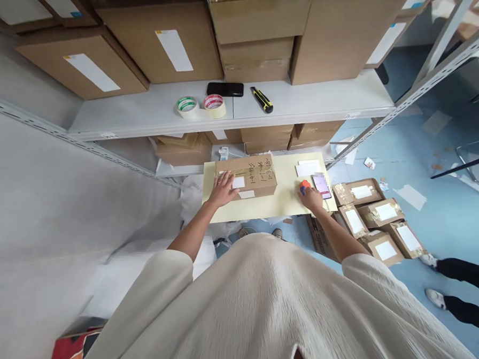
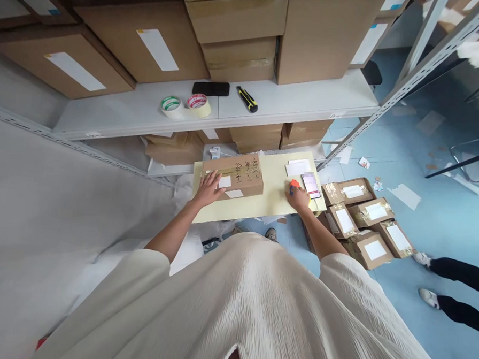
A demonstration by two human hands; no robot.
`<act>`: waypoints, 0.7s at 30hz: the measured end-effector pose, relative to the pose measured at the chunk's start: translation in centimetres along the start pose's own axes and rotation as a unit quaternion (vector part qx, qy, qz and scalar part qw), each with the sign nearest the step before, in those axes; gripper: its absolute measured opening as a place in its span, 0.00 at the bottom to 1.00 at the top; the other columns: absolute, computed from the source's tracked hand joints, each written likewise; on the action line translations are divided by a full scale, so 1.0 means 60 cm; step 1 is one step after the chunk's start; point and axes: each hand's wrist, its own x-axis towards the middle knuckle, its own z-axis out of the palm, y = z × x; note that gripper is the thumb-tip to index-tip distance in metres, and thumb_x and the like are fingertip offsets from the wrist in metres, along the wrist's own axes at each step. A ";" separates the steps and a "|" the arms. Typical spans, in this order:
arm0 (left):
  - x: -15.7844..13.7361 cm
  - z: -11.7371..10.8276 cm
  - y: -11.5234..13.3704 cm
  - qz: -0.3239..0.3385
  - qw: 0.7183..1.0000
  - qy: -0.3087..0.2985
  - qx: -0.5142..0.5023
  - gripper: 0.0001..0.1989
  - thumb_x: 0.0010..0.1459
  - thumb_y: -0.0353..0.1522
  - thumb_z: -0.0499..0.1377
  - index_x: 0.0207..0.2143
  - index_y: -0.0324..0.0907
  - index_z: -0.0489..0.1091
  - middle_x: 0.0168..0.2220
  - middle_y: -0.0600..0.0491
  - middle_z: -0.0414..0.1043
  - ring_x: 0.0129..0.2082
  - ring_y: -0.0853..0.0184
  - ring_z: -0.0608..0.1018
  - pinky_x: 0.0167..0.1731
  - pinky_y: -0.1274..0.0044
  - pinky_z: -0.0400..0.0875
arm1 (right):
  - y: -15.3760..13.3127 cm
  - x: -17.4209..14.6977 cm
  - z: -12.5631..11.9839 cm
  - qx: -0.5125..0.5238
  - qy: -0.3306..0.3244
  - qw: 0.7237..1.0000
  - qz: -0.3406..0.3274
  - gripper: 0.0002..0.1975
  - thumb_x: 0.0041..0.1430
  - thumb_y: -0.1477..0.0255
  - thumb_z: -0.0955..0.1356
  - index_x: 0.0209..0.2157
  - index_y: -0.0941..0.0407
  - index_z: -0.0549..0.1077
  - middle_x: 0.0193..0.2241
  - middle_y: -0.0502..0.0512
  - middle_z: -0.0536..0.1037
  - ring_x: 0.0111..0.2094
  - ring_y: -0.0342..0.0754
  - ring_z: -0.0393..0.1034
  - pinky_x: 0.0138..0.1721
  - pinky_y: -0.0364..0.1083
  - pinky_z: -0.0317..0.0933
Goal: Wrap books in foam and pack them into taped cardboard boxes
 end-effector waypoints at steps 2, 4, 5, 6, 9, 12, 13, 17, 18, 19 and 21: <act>0.001 -0.002 -0.001 -0.001 1.000 -0.009 -0.002 0.42 0.77 0.54 0.48 0.84 0.43 0.53 0.86 0.39 0.43 0.86 0.44 0.47 0.82 0.48 0.39 | 0.044 -0.005 -0.002 -0.015 -0.025 0.999 0.016 0.25 0.69 0.49 0.69 0.48 0.56 0.83 0.48 0.74 0.85 0.55 0.68 0.81 0.58 0.61 0.72; 0.004 -0.004 -0.003 -0.005 1.000 -0.020 -0.003 0.43 0.77 0.54 0.48 0.84 0.42 0.53 0.87 0.39 0.42 0.86 0.44 0.46 0.82 0.48 0.38 | 0.066 -0.002 0.004 -0.028 -0.052 0.998 0.033 0.25 0.67 0.48 0.70 0.43 0.57 0.83 0.45 0.74 0.86 0.52 0.69 0.82 0.56 0.62 0.71; 0.005 -0.006 -0.003 -0.007 1.000 -0.027 -0.003 0.43 0.77 0.55 0.48 0.84 0.42 0.53 0.87 0.39 0.42 0.86 0.44 0.46 0.82 0.48 0.38 | 0.070 0.001 0.010 -0.037 -0.063 0.996 0.043 0.25 0.66 0.48 0.70 0.41 0.57 0.83 0.44 0.74 0.86 0.51 0.70 0.82 0.56 0.62 0.71; 0.007 -0.007 -0.003 -0.010 0.999 -0.033 -0.001 0.43 0.77 0.55 0.48 0.84 0.41 0.53 0.87 0.38 0.41 0.86 0.44 0.45 0.82 0.48 0.38 | 0.070 0.005 0.018 -0.046 -0.071 0.995 0.053 0.25 0.65 0.48 0.70 0.40 0.57 0.82 0.44 0.74 0.86 0.51 0.70 0.82 0.56 0.63 0.71; 0.009 -0.009 -0.001 -0.014 0.999 -0.043 0.005 0.43 0.77 0.54 0.49 0.84 0.40 0.54 0.87 0.38 0.40 0.86 0.43 0.45 0.82 0.47 0.38 | 0.064 0.013 0.044 -0.057 -0.066 0.994 0.072 0.23 0.64 0.50 0.71 0.41 0.57 0.82 0.44 0.75 0.86 0.50 0.69 0.81 0.57 0.65 0.70; 0.009 -0.010 0.002 -0.017 0.999 -0.041 0.016 0.42 0.76 0.53 0.50 0.84 0.42 0.54 0.87 0.39 0.41 0.86 0.43 0.46 0.82 0.48 0.40 | 0.063 0.016 0.060 -0.043 -0.050 0.995 0.076 0.22 0.66 0.53 0.69 0.44 0.57 0.82 0.46 0.76 0.86 0.54 0.70 0.81 0.59 0.66 0.69; 0.009 -0.010 0.003 -0.019 0.999 -0.040 0.021 0.42 0.76 0.52 0.50 0.84 0.42 0.54 0.87 0.39 0.42 0.86 0.43 0.46 0.82 0.48 0.40 | 0.064 0.016 0.061 -0.041 -0.052 0.995 0.078 0.21 0.67 0.55 0.68 0.45 0.58 0.82 0.48 0.76 0.86 0.55 0.70 0.80 0.59 0.66 0.69; 0.008 -0.012 0.008 -0.017 0.999 -0.033 0.025 0.42 0.76 0.52 0.51 0.84 0.42 0.54 0.86 0.38 0.44 0.86 0.43 0.47 0.82 0.47 0.42 | 0.066 0.011 0.051 -0.034 -0.074 0.994 0.073 0.20 0.69 0.58 0.67 0.47 0.58 0.82 0.50 0.76 0.85 0.58 0.71 0.80 0.60 0.65 0.68; 0.009 -0.012 0.009 -0.013 0.999 -0.030 0.020 0.42 0.76 0.52 0.50 0.84 0.42 0.54 0.86 0.38 0.44 0.86 0.43 0.48 0.82 0.47 0.42 | 0.065 0.009 0.045 -0.031 -0.072 0.994 0.071 0.20 0.69 0.58 0.66 0.47 0.58 0.82 0.50 0.77 0.85 0.57 0.71 0.80 0.60 0.65 0.69; 0.011 -0.011 0.011 -0.010 0.999 -0.029 0.016 0.42 0.76 0.53 0.50 0.84 0.43 0.54 0.86 0.38 0.45 0.86 0.43 0.48 0.82 0.47 0.42 | 0.065 0.006 0.039 -0.029 -0.066 0.995 0.069 0.20 0.69 0.58 0.66 0.46 0.58 0.83 0.49 0.77 0.85 0.56 0.71 0.80 0.59 0.65 0.69; 0.015 -0.010 0.015 -0.008 1.000 -0.026 0.008 0.43 0.77 0.55 0.49 0.84 0.43 0.54 0.86 0.39 0.45 0.86 0.44 0.48 0.82 0.48 0.41 | 0.063 0.002 0.023 -0.021 -0.049 0.996 0.066 0.20 0.68 0.57 0.66 0.46 0.57 0.83 0.48 0.78 0.86 0.54 0.72 0.81 0.56 0.63 0.70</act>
